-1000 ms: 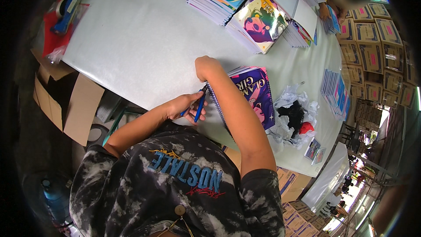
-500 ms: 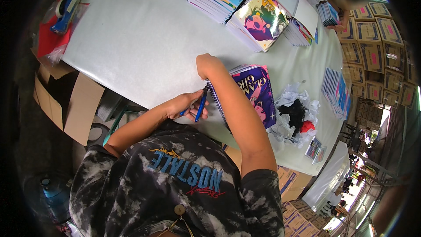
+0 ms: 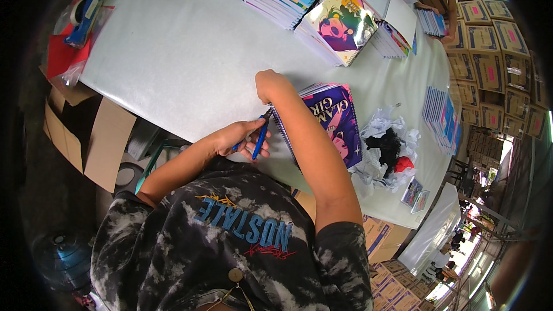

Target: The person assembles spiral-bound notebooks by inserting metal rings into punched holes and closing them with pliers. They then place the finished notebooks into clear plastic sleeves. The work is performed at a white table in a room with stacked boxes and other supplies.

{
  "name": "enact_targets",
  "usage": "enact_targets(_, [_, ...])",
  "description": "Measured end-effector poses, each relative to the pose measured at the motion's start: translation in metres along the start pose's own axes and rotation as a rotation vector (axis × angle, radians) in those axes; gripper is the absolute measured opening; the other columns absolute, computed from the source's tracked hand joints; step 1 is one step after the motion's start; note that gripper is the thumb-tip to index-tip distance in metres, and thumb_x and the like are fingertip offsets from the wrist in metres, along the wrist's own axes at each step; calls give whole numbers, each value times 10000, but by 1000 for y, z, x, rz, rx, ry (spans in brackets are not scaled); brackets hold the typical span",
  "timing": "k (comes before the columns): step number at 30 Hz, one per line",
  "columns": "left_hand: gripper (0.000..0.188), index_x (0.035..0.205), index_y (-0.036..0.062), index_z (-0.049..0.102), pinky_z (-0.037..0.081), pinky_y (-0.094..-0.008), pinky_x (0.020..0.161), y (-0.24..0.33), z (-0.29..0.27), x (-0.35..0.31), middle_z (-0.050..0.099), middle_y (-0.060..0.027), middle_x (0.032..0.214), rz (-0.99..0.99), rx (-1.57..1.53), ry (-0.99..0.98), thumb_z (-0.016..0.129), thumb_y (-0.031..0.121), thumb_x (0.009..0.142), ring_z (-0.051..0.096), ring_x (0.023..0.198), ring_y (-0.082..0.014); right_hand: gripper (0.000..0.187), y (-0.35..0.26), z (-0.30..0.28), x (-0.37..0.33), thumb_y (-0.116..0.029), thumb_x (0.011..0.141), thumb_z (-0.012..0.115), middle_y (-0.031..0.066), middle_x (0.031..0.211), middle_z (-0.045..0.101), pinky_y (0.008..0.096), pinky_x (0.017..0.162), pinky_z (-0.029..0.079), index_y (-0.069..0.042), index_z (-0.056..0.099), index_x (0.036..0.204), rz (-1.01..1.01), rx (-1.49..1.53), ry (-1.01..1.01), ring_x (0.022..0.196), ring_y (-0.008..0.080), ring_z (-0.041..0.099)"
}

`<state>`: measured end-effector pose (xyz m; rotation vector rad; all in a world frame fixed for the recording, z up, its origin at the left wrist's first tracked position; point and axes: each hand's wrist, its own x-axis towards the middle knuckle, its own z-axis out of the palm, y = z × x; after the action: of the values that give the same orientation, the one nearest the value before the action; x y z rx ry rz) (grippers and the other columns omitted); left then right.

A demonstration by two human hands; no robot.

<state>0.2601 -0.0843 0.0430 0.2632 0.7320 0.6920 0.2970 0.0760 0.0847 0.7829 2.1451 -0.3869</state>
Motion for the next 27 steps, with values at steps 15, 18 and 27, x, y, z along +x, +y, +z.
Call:
enact_targets(15, [508, 951, 45, 471, 440, -274, 453, 4, 10, 2, 461, -11, 659, 28, 51, 184, 311, 527, 936, 479, 547, -125, 207, 2, 3, 4, -70, 642, 744, 244, 849, 645, 385, 689, 525, 35, 666, 803, -15, 30, -7, 791, 346, 651])
enact_targets(18, [517, 977, 52, 483, 463, -278, 488, -4, 6, 6, 491, -26, 691, 17, 21, 129, 311, 539, 934, 524, 584, -141, 193, 9, 9, 8, -67, 641, 746, 231, 846, 651, 383, 689, 525, 16, 674, 800, -27, 44, 2, 788, 339, 653])
enact_targets(27, [548, 1040, 28, 476, 480, -290, 524, 5, 16, -2, 540, -59, 769, 48, -41, 108, 310, 540, 934, 589, 685, -186, 294, -2, -2, 1, -46, 624, 763, 235, 958, 636, 393, 727, 532, 39, 663, 887, 24, 25, -48, 882, 338, 645])
